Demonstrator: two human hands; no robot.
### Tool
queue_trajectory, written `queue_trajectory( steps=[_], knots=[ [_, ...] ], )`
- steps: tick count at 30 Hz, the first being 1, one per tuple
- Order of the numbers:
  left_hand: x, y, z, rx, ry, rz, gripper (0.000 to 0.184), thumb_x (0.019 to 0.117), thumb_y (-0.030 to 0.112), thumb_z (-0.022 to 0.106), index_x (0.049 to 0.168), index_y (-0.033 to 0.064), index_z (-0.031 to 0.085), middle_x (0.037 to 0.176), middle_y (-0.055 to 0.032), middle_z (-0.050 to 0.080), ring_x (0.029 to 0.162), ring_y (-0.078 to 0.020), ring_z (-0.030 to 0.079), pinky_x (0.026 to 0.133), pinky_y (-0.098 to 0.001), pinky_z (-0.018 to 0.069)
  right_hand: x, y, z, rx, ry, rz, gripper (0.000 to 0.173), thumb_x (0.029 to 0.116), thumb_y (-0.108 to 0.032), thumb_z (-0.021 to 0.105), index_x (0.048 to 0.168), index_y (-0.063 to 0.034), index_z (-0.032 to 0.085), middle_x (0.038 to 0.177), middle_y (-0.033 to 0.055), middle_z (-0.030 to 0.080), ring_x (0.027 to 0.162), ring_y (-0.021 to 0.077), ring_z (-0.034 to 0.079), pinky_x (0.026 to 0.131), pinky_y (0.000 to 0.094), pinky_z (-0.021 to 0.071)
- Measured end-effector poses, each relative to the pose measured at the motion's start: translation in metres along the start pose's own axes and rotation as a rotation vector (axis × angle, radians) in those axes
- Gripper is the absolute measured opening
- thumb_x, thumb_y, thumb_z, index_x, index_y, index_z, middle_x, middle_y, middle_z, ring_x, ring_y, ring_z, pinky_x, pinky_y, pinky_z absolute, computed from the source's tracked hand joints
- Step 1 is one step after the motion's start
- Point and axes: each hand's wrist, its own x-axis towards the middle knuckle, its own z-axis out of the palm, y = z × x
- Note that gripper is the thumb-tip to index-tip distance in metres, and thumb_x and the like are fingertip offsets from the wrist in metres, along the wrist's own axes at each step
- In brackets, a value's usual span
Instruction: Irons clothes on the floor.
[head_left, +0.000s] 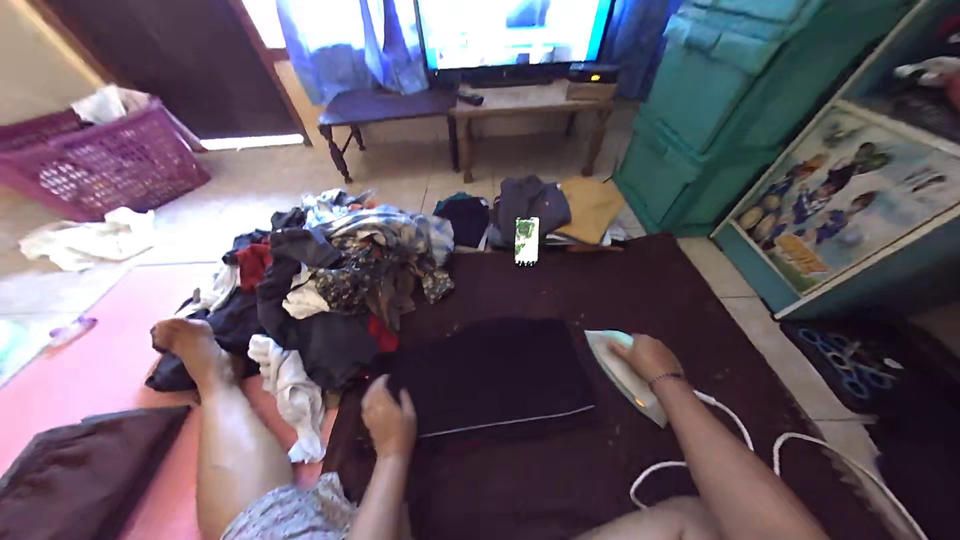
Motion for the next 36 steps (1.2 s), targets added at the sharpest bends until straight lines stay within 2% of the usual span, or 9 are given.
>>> queue_trajectory(
  steps=[4, 7, 12, 16, 24, 27, 28, 31, 36],
  knots=[
    [-0.068, 0.092, 0.053, -0.058, -0.446, 0.455, 0.064, 0.0828, 0.002, 0.072, 0.144, -0.0012, 0.055, 0.157, -0.0235, 0.043, 0.151, -0.0393, 0.033, 0.124, -0.0537, 0.0265, -0.004, 0.019, -0.001, 0.075, 0.019, 0.07, 0.069, 0.0978, -0.059, 0.064, 0.129, 0.0025, 0.065, 0.126, 0.0278, 0.068, 0.121, 0.0437, 0.065, 0.101, 0.0645, 0.0499],
    [-0.095, 0.126, 0.104, 0.14, -0.741, 0.529, 0.082, 0.0882, 0.007, 0.069, 0.161, 0.0093, 0.031, 0.169, -0.0232, 0.017, 0.158, -0.04, 0.012, 0.127, -0.0541, 0.0153, -0.005, 0.02, 0.0, 0.078, 0.007, 0.066, 0.069, 0.0976, -0.06, 0.063, 0.129, 0.0013, 0.065, 0.127, 0.0267, 0.067, 0.122, 0.0424, 0.064, 0.102, 0.0633, 0.0499],
    [-0.093, 0.147, 0.138, 0.296, -0.726, 0.427, 0.065, 0.1014, 0.005, 0.047, 0.163, 0.0073, 0.025, 0.169, -0.0219, 0.017, 0.157, -0.041, 0.014, 0.127, -0.0551, 0.0158, -0.003, 0.021, 0.0, 0.089, -0.01, 0.062, 0.068, 0.0974, -0.059, 0.064, 0.129, 0.0015, 0.065, 0.127, 0.0256, 0.068, 0.123, 0.0414, 0.064, 0.102, 0.062, 0.0502],
    [-0.091, 0.15, 0.141, 0.165, -0.696, 0.302, 0.069, 0.0963, 0.007, 0.059, 0.161, 0.0155, 0.035, 0.171, -0.013, 0.02, 0.159, -0.0341, 0.011, 0.128, -0.0534, 0.0115, -0.003, 0.02, -0.001, 0.098, -0.012, 0.048, 0.067, 0.098, -0.057, 0.065, 0.129, 0.0023, 0.064, 0.129, 0.0276, 0.066, 0.123, 0.0433, 0.063, 0.102, 0.0642, 0.0489],
    [-0.075, 0.133, 0.086, -0.842, -0.204, -0.176, 0.039, 0.107, 0.009, 0.049, 0.139, -0.0126, 0.052, 0.137, -0.0279, 0.06, 0.13, -0.0281, 0.059, 0.115, -0.0402, 0.0425, -0.006, 0.021, 0.001, 0.127, 0.018, 0.003, 0.07, 0.0985, -0.054, 0.066, 0.129, 0.0089, 0.063, 0.128, 0.0357, 0.063, 0.124, 0.0517, 0.06, 0.102, 0.0705, 0.045],
    [-0.063, 0.123, 0.057, -1.008, 0.136, -0.467, 0.036, 0.1108, 0.024, 0.044, 0.114, -0.0084, 0.059, 0.084, -0.0112, 0.063, 0.073, -0.0122, 0.062, 0.071, -0.0313, 0.0549, -0.003, 0.022, 0.001, 0.127, 0.03, 0.01, 0.069, 0.0978, -0.054, 0.067, 0.127, 0.0086, 0.064, 0.127, 0.035, 0.064, 0.123, 0.0514, 0.06, 0.101, 0.0708, 0.0452],
    [-0.06, 0.115, 0.047, -1.02, 0.199, -0.553, 0.042, 0.1115, 0.03, 0.041, 0.112, -0.0076, 0.058, 0.08, -0.0101, 0.059, 0.069, -0.0129, 0.059, 0.068, -0.0336, 0.0538, -0.003, 0.023, 0.002, 0.12, 0.032, 0.012, 0.069, 0.0976, -0.055, 0.067, 0.127, 0.0081, 0.064, 0.127, 0.0346, 0.064, 0.123, 0.0512, 0.061, 0.101, 0.0706, 0.0455],
    [-0.051, 0.08, 0.028, -0.97, 0.335, -0.752, 0.062, 0.1116, 0.044, 0.034, 0.122, -0.0127, 0.058, 0.109, -0.027, 0.064, 0.1, -0.0293, 0.063, 0.093, -0.0496, 0.0511, -0.001, 0.022, 0.003, 0.103, 0.037, 0.013, 0.07, 0.098, -0.055, 0.066, 0.127, 0.0085, 0.064, 0.126, 0.0345, 0.064, 0.123, 0.0514, 0.061, 0.1, 0.0701, 0.0459],
    [-0.05, 0.024, 0.047, -0.955, 0.436, -1.064, 0.076, 0.109, 0.057, 0.03, 0.131, -0.0105, 0.057, 0.13, -0.0314, 0.059, 0.121, -0.0383, 0.057, 0.101, -0.0568, 0.0447, 0.0, 0.021, 0.004, 0.086, 0.038, 0.026, 0.071, 0.0974, -0.056, 0.066, 0.127, 0.0078, 0.064, 0.127, 0.0335, 0.065, 0.123, 0.0501, 0.061, 0.101, 0.0695, 0.0458]
  ],
)
